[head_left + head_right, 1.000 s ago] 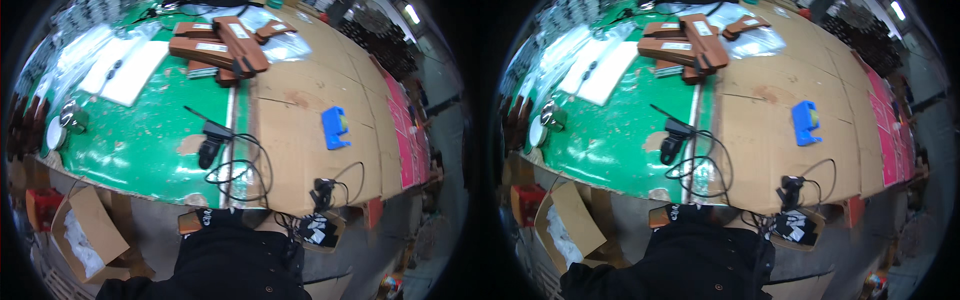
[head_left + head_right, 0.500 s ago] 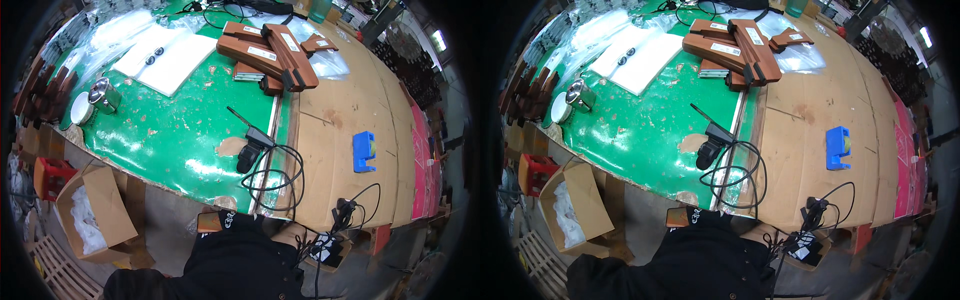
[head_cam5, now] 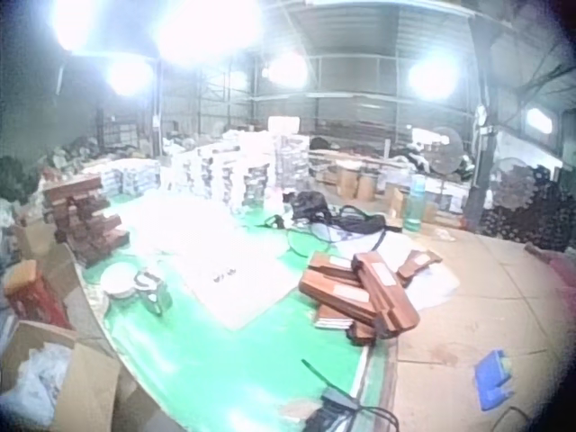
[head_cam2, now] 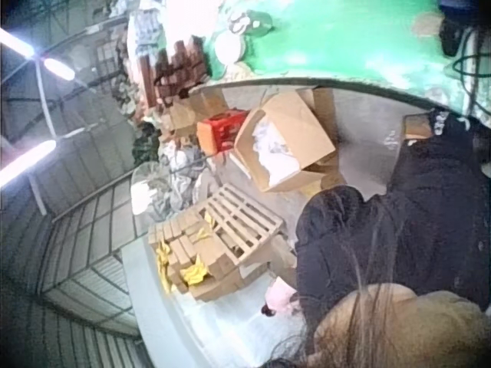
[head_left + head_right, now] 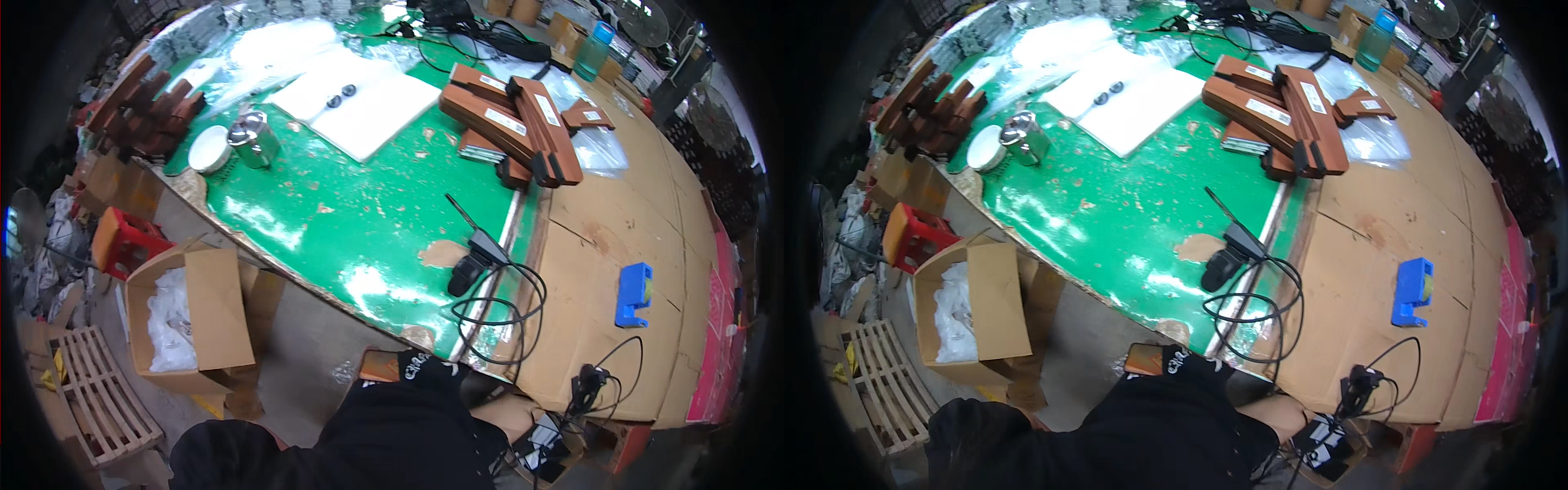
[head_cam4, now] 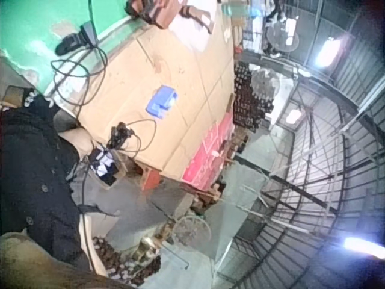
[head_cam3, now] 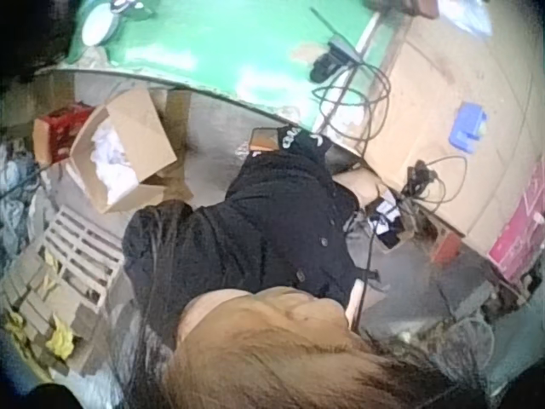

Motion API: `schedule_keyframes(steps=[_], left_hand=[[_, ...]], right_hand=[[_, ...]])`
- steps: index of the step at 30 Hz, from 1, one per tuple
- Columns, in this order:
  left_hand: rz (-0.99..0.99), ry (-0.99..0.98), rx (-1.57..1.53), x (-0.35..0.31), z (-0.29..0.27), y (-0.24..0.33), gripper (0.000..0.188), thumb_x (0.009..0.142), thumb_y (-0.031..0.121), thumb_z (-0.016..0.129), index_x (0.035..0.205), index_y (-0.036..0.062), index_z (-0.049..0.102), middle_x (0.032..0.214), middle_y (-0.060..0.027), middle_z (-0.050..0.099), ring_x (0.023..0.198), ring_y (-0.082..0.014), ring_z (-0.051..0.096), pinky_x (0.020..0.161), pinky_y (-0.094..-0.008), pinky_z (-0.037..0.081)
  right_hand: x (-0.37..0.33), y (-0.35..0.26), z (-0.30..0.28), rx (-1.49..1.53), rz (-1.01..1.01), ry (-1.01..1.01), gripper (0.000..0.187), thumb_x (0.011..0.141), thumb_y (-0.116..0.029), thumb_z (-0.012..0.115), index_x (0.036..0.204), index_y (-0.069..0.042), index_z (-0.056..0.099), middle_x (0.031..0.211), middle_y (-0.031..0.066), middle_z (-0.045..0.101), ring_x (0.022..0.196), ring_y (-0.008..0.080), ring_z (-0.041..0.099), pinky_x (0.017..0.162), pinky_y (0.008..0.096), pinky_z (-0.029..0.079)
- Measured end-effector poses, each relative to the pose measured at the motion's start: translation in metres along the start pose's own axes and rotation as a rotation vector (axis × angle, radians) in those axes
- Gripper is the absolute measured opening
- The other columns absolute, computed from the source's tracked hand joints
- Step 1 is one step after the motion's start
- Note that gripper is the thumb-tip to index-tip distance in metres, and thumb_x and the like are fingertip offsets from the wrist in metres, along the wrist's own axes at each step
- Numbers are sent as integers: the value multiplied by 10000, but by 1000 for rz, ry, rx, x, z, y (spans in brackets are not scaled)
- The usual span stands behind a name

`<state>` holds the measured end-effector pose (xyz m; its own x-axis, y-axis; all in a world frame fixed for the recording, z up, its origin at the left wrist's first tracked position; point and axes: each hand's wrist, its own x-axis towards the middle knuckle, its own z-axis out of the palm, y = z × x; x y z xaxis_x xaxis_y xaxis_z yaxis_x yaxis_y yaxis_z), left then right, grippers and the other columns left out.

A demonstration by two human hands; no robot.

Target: Assembling electronic gear with mesh pouches and organizing straps at a warehouse table.

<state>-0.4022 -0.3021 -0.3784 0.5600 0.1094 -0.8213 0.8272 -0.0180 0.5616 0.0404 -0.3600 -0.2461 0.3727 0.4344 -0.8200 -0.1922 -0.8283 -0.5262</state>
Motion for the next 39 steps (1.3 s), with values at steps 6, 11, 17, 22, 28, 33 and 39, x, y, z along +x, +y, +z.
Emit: schedule_keyframes(steps=[6,11,17,22,28,33,39], left_hand=[[267,-72,-236,-31,12,0,207,806,140,647,920,-33,643,1029,-119,657,916,-196,612,837,-329,473],[556,-77,-431,-57,6,0,205,805,134,650,917,-36,641,1030,-117,655,915,-189,609,841,-325,470],[209,290,-747,-84,-61,6,154,862,101,550,809,-24,624,806,-40,556,755,-100,516,728,-261,433],[196,491,-1057,-72,-59,43,247,911,152,515,688,44,521,631,12,447,605,-67,428,621,-219,369],[268,867,-1476,-44,-64,81,228,916,158,508,705,74,486,610,12,447,556,-74,414,545,-224,349],[238,1044,-1331,-51,-79,85,188,868,149,530,714,41,530,605,-44,537,512,-108,471,512,-246,373],[451,828,-1282,-57,-104,100,101,817,70,578,826,-29,584,631,-71,555,482,-122,488,498,-251,388]], right_hand=[[-43,0,-55,-134,-283,4,435,885,-306,624,1196,-5,573,1173,123,624,1081,239,575,955,341,433],[-65,-55,0,212,-462,-565,557,996,-420,337,532,-113,353,501,53,381,422,133,332,399,269,287],[-49,-58,18,756,-140,-562,526,1013,-426,278,563,-155,322,481,-6,296,363,123,248,367,257,253],[-47,-69,22,846,-347,-584,499,1016,-416,285,591,-159,336,498,-14,301,382,112,244,394,263,232],[-45,-92,20,945,-108,-46,488,1014,-399,319,596,-148,332,530,-9,312,427,107,248,410,246,221],[-2,-52,0,634,-144,-220,455,1010,-375,360,631,-123,361,538,7,324,424,111,257,405,237,217],[26,-18,-14,476,56,-85,323,958,-311,537,723,-93,495,580,-33,384,435,64,314,382,212,221]])
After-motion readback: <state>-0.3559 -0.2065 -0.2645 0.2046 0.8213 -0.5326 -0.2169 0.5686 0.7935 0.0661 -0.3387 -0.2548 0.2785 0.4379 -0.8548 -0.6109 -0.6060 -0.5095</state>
